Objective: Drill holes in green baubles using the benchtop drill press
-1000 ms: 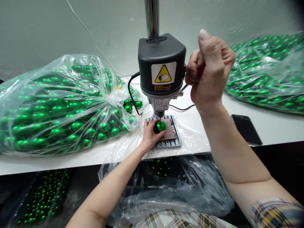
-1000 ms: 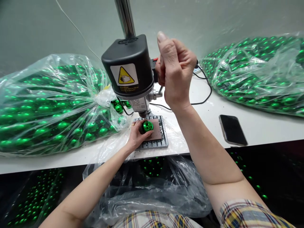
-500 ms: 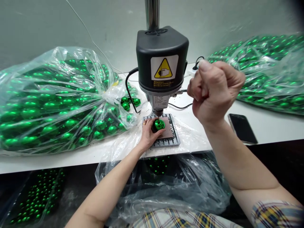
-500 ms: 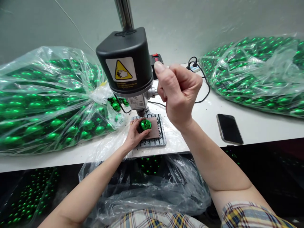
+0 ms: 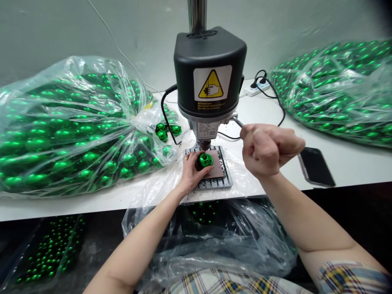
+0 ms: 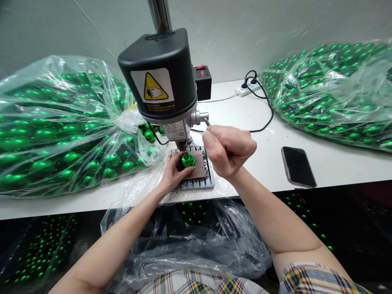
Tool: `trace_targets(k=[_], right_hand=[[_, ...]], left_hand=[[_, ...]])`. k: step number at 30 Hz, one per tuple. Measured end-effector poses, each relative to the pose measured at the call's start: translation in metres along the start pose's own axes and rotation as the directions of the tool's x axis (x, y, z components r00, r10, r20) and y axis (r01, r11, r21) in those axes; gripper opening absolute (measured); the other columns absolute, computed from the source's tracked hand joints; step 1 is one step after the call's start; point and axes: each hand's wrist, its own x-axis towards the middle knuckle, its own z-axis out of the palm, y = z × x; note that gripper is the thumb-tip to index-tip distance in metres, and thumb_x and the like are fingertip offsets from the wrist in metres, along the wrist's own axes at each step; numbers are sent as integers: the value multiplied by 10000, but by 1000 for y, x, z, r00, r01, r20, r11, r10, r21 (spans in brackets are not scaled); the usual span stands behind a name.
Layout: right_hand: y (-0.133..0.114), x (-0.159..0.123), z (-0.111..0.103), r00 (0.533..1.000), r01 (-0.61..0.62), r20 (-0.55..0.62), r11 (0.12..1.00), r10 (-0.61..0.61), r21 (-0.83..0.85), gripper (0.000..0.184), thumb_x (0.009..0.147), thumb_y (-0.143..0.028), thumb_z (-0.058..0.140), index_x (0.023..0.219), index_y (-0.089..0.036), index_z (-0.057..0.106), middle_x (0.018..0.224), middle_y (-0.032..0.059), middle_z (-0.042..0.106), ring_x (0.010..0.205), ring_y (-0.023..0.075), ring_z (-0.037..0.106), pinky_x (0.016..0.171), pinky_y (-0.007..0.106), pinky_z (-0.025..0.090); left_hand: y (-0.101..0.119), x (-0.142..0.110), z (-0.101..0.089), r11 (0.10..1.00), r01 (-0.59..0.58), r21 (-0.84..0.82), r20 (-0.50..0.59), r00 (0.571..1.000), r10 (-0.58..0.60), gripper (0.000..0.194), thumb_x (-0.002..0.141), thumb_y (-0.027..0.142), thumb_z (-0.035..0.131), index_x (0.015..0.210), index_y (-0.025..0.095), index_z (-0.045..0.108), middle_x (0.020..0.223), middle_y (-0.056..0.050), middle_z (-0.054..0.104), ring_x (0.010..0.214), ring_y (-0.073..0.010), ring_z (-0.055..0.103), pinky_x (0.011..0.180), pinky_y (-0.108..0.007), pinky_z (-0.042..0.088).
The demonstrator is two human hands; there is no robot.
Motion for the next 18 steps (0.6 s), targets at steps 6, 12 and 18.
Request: trace_targets(k=[6, 12, 18], right_hand=[[20, -7, -1, 953, 301, 0, 947, -303, 115, 464, 820, -50, 574, 552, -195, 225, 467, -71, 223, 352, 57, 219, 417, 295, 183], [27, -16, -5, 921, 363, 85, 918, -379, 161, 414, 734, -6, 570, 541, -212, 267, 443, -80, 286, 325, 72, 243, 394, 302, 200], [2, 39, 19, 979, -4, -201, 993, 28, 120, 537, 859, -246, 685, 480, -202, 307, 396, -64, 281, 326, 77, 249, 371, 303, 168]], left_hand=[[-1, 0, 1, 1000, -2, 1, -10, 1000, 2, 524, 812, 396, 811, 1267, 215, 624, 1150, -79, 648, 1149, -277, 534, 1039, -427, 430], [0, 0, 1, 999, 31, -24, -15, 999, -31, 524, 783, 363, 833, 1249, 222, 641, 1175, -85, 668, 1166, -294, 541, 1057, -453, 422], [4, 2, 0, 995, 79, -68, -36, 996, -81, 513, 759, 330, 842, 1226, 226, 658, 1165, -82, 684, 1172, -294, 572, 1045, -456, 445]])
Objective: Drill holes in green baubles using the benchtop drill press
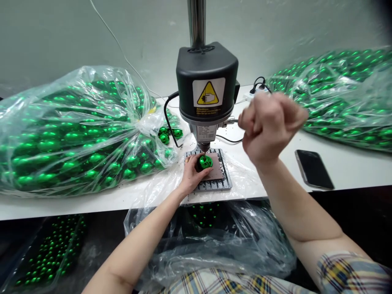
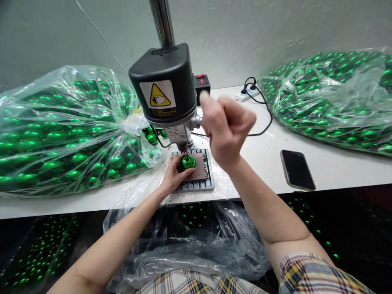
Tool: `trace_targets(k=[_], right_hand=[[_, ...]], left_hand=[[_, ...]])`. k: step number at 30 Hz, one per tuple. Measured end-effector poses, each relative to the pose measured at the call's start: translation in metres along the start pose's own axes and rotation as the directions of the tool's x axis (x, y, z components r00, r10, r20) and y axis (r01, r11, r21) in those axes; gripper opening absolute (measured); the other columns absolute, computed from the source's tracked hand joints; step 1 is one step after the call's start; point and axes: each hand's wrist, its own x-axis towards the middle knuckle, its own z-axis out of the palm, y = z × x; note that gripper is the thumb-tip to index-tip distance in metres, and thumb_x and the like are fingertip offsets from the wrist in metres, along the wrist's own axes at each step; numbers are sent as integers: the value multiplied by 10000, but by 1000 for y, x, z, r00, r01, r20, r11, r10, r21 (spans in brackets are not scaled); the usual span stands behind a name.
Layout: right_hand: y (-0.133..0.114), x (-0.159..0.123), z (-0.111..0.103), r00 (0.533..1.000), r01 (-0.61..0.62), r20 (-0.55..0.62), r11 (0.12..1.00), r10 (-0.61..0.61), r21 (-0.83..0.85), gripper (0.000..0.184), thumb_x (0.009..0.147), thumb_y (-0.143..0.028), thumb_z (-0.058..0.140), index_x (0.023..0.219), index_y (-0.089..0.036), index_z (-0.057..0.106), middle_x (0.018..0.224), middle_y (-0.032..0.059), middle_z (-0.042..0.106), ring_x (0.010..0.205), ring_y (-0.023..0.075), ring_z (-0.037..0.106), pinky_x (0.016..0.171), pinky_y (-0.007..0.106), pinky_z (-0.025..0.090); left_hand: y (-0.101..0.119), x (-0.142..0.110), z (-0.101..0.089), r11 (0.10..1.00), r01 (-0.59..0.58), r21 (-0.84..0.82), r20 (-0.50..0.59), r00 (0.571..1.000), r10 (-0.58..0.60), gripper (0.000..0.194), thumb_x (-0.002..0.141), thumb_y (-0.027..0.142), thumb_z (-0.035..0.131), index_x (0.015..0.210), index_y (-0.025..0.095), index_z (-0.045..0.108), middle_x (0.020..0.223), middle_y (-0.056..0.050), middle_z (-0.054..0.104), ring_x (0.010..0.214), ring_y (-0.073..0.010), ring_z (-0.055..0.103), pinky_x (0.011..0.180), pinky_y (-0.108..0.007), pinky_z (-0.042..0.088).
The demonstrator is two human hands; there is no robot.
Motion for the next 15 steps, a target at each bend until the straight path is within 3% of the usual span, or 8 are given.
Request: trace_targets(k=[4, 6, 9, 10, 11, 13, 15], right_hand=[[-1, 43, 21, 965, -262, -11, 965, 262, 16, 585, 794, -458, 775, 472, -234, 341, 393, -62, 279, 329, 85, 242, 316, 306, 124], [4, 51, 23, 954, -299, -3, 953, 299, 42, 590, 747, -490, 809, 481, -238, 346, 393, -65, 280, 325, 80, 227, 301, 297, 97], [8, 49, 21, 959, -282, -17, 956, 284, 80, 589, 721, -476, 830, 486, -232, 348, 389, -68, 280, 310, 68, 225, 299, 278, 77], [9, 47, 21, 960, -277, -21, 957, 280, 81, 594, 725, -472, 826, 485, -227, 342, 390, -68, 274, 310, 64, 222, 304, 271, 69], [8, 46, 21, 960, -278, -23, 958, 280, 76, 600, 735, -465, 821, 482, -221, 334, 393, -67, 267, 314, 60, 224, 311, 266, 67], [6, 44, 21, 957, -289, -9, 955, 290, 62, 596, 768, -443, 806, 488, -213, 333, 404, -62, 275, 330, 61, 241, 324, 262, 85], [3, 44, 22, 959, -283, -3, 957, 284, 60, 591, 797, -437, 793, 497, -210, 336, 409, -61, 272, 335, 62, 238, 331, 267, 93]], left_hand=[[24, -31, -15, 1000, 19, 25, -81, 997, -17, 462, 760, 313, 822, 1177, 214, 648, 1145, -98, 684, 1096, -282, 626, 961, -437, 498], [38, -59, -27, 995, -46, 87, 38, 998, 43, 463, 745, 333, 833, 1155, 230, 644, 1109, -93, 687, 1043, -280, 639, 911, -425, 518], [48, -88, -51, 977, -169, 130, 334, 935, 117, 620, 691, 453, 878, 1216, 249, 620, 1091, -87, 696, 1013, -293, 642, 867, -419, 538], [47, -88, -59, 974, -177, 139, 342, 932, 120, 599, 728, 478, 849, 1227, 248, 612, 1087, -87, 698, 1008, -288, 644, 867, -417, 540], [43, -81, -68, 974, -163, 154, 291, 950, 113, 506, 805, 471, 785, 1222, 243, 608, 1081, -89, 698, 1004, -278, 645, 873, -412, 539], [30, -49, -85, 970, -98, 223, 84, 993, 80, 217, 957, 329, 579, 1146, 231, 622, 1064, -95, 691, 1003, -255, 645, 906, -407, 527], [12, 2, -99, 933, -6, 360, -72, 997, 34, 198, 946, 182, 486, 1056, 220, 647, 1045, -109, 679, 1035, -273, 632, 958, -441, 504]])
